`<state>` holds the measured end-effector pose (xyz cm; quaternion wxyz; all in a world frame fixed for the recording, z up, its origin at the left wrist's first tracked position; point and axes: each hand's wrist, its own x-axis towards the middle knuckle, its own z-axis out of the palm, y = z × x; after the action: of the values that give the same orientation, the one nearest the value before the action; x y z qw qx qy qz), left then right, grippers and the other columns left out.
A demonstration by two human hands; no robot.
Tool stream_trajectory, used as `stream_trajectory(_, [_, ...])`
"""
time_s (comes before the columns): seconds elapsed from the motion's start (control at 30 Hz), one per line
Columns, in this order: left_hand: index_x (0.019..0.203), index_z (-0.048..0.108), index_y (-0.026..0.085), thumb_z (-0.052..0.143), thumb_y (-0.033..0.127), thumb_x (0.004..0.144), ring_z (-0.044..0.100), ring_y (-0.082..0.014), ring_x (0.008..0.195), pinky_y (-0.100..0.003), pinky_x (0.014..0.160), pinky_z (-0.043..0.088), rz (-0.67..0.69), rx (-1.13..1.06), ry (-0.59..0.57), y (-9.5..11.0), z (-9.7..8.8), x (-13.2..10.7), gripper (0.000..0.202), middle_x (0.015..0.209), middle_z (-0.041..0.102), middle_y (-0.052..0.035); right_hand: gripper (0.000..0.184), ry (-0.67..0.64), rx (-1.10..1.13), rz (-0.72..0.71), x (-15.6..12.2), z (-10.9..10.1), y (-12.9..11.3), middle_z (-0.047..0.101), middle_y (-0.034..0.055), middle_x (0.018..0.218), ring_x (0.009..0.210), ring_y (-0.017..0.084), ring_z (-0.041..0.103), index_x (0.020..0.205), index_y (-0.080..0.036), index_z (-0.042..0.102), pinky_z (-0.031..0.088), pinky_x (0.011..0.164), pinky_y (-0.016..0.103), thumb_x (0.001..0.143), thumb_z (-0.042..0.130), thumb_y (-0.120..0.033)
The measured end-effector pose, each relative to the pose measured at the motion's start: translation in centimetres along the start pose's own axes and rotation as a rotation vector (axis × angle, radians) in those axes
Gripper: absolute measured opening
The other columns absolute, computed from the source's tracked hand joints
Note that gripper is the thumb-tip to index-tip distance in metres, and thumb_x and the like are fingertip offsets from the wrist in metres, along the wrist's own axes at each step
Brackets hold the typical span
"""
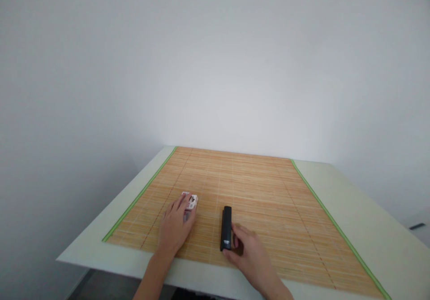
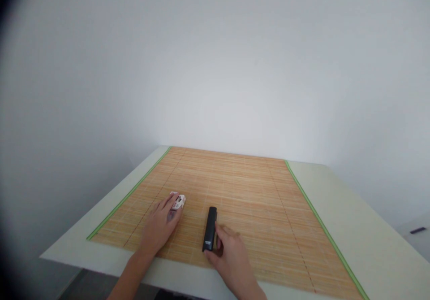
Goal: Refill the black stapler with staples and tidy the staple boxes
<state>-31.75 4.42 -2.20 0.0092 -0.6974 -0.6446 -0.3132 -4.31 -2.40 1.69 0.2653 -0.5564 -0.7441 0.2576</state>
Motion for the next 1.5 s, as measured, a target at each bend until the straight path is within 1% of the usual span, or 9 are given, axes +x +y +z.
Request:
stream_trajectory(0.07, [0.151, 0.052, 0.031, 0.049, 0.042, 0.103, 0.055, -0.0296, 0.134, -0.049, 0.115, 0.041, 0.005, -0.015, -0.004, -0.1, 0.0, 0.1, 0.049, 0.152, 0.056, -0.0061, 0.041, 0.007, -0.094, -0.025, 1.3, 1.8, -1.3, 0.073, 0.0038, 0.096, 0.090, 0.026, 0.066, 0.121, -0.026, 0.071, 0.045, 0.081, 0.035, 0.081, 0.076, -0.032])
stream_trajectory(0.13, [0.150, 0.053, 0.032, 0.045, 0.044, 0.105, 0.054, -0.0287, 0.135, -0.048, 0.116, 0.041, 0.007, -0.020, -0.014, -0.4, -0.1, 0.2, 0.047, 0.152, 0.057, -0.0051, 0.052, 0.016, -0.137, -0.053, 2.6, 3.6, -2.7, 0.074, 0.0067, 0.111, 0.103, 0.030, 0.066, 0.131, -0.027, 0.068, 0.044, 0.088, 0.038, 0.082, 0.078, -0.038])
stream_trajectory(0.2, [0.149, 0.054, 0.033, 0.046, 0.045, 0.105, 0.054, -0.0281, 0.136, -0.047, 0.117, 0.040, 0.006, -0.012, -0.020, -0.7, -0.1, 0.3, 0.046, 0.152, 0.056, -0.0044, 0.059, 0.017, -0.150, -0.069, 3.6, 5.2, -3.9, 0.073, 0.0067, 0.121, 0.111, 0.031, 0.065, 0.138, -0.029, 0.063, 0.043, 0.094, 0.040, 0.083, 0.077, -0.043])
stream_trajectory(0.37, [0.148, 0.056, 0.032, 0.045, 0.044, 0.106, 0.053, -0.0263, 0.137, -0.047, 0.120, 0.038, -0.006, -0.032, -0.008, -1.8, -0.3, 0.4, 0.045, 0.153, 0.056, -0.0040, 0.065, 0.005, -0.165, -0.081, 5.3, 7.3, -5.5, 0.074, 0.0054, 0.121, 0.112, 0.030, 0.066, 0.142, -0.033, 0.059, 0.041, 0.096, 0.041, 0.084, 0.079, -0.051])
stream_trajectory(0.5, [0.146, 0.059, 0.032, 0.037, 0.039, 0.109, 0.053, -0.0243, 0.138, -0.046, 0.121, 0.038, 0.000, -0.100, -0.001, -2.4, -0.3, 0.5, 0.043, 0.151, 0.058, -0.0026, 0.067, 0.023, -0.160, -0.074, 5.8, 7.6, -5.8, 0.076, 0.0048, 0.118, 0.110, 0.030, 0.067, 0.143, -0.034, 0.059, 0.040, 0.096, 0.040, 0.082, 0.081, -0.053])
stream_trajectory(0.7, [0.141, 0.064, 0.029, 0.038, 0.042, 0.108, 0.055, -0.0243, 0.137, -0.046, 0.121, 0.040, -0.061, -0.200, 0.017, -3.0, 0.0, 0.6, 0.044, 0.147, 0.062, -0.0035, 0.067, 0.026, -0.162, -0.088, 6.2, 7.7, -5.7, 0.078, 0.0052, 0.117, 0.107, 0.030, 0.070, 0.141, -0.034, 0.061, 0.040, 0.096, 0.040, 0.082, 0.079, -0.061])
stream_trajectory(0.87, [0.137, 0.067, 0.028, 0.043, 0.048, 0.106, 0.056, -0.0247, 0.137, -0.047, 0.121, 0.041, -0.115, -0.258, 0.041, -3.6, 0.1, 0.5, 0.044, 0.144, 0.064, -0.0046, 0.070, 0.004, -0.204, -0.069, 6.5, 7.9, -5.6, 0.080, 0.0044, 0.109, 0.103, 0.030, 0.073, 0.142, -0.035, 0.060, 0.041, 0.095, 0.042, 0.082, 0.077, -0.066])
stream_trajectory(1.17, [0.137, 0.067, 0.027, 0.045, 0.047, 0.105, 0.058, -0.0250, 0.135, -0.047, 0.120, 0.042, -0.130, -0.281, 0.036, -4.4, 0.4, 0.6, 0.044, 0.144, 0.064, -0.0049, 0.067, 0.024, -0.188, -0.069, 6.2, 7.8, -5.9, 0.079, 0.0046, 0.114, 0.105, 0.029, 0.073, 0.141, -0.035, 0.061, 0.042, 0.098, 0.042, 0.082, 0.078, -0.065])
stream_trajectory(1.5, [0.138, 0.066, 0.028, 0.043, 0.044, 0.106, 0.058, -0.0247, 0.135, -0.047, 0.120, 0.041, -0.117, -0.268, 0.051, -3.9, 0.4, 0.4, 0.043, 0.144, 0.064, -0.0044, 0.063, 0.033, -0.183, -0.073, 6.2, 7.9, -6.1, 0.079, 0.0033, 0.115, 0.105, 0.030, 0.072, 0.138, -0.038, 0.063, 0.043, 0.098, 0.044, 0.083, 0.078, -0.063])
